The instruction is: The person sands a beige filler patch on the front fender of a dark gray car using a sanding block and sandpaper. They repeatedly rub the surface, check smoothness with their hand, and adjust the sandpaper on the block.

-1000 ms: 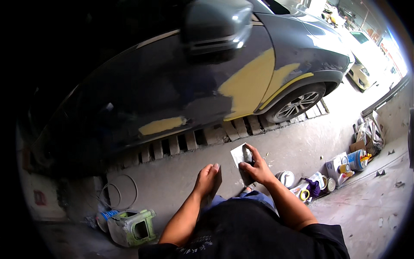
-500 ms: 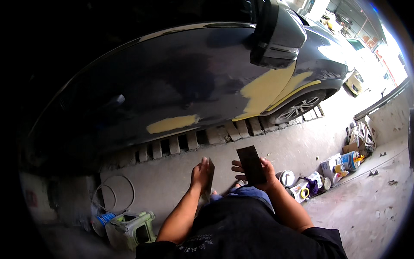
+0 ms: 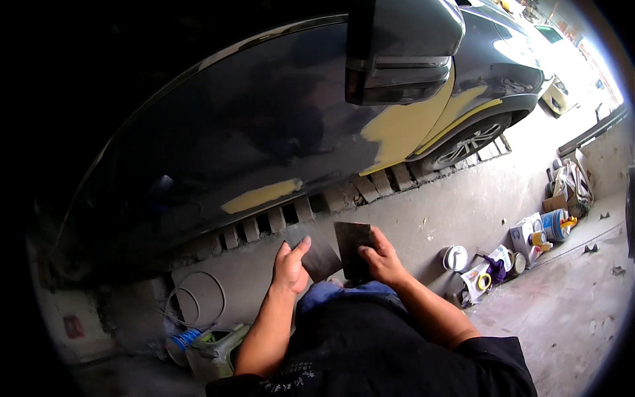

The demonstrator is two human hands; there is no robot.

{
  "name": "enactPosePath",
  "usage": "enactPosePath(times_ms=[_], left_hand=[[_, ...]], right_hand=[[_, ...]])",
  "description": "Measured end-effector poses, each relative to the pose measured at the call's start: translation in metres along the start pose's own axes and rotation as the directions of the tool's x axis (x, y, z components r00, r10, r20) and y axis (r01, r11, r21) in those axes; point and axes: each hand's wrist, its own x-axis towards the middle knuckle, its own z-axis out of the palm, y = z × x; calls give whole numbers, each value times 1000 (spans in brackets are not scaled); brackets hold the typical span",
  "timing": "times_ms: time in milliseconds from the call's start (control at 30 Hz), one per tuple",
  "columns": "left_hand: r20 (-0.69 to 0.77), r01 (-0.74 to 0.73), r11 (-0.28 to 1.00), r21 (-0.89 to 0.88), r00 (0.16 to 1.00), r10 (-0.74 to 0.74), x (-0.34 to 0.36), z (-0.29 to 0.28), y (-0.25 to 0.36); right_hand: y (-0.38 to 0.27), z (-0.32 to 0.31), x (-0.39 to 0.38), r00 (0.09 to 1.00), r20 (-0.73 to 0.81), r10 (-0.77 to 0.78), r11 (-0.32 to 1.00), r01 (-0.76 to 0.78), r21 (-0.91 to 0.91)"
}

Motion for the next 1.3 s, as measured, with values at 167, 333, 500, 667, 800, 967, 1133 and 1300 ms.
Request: enactPosePath(times_ms=[167,333,500,667,800,967,1133,1300], left_hand=[[67,65,998,3,996,-65,28,10,7],[118,-12,984,180,993,-9,39,13,27],[204,-257,930,262,957,207,23,41,89],[233,-210,935,286,962,145,16,27,114],[467,-410,782,468,867,175,-10,19,112],[692,-599,466,652,721,-41,-42,16,122],[683,-557,649,518,726,78,-78,-1,105],[725,-583,577,572,689,-23,-123,-20,87]], right_hand=[[-22,29,1,980,-62,-189,920,155,-359],[0,57,17,958,-158,-238,901,157,-405],[7,116,25,894,-374,-248,915,89,-395],[16,171,13,757,-472,-452,837,176,-519],[15,195,-5,757,-541,-366,889,112,-445],[-14,198,-52,886,-457,78,858,-293,-421],[23,233,-106,834,-498,-238,963,135,-233],[59,284,-140,763,-584,-277,961,219,-170]])
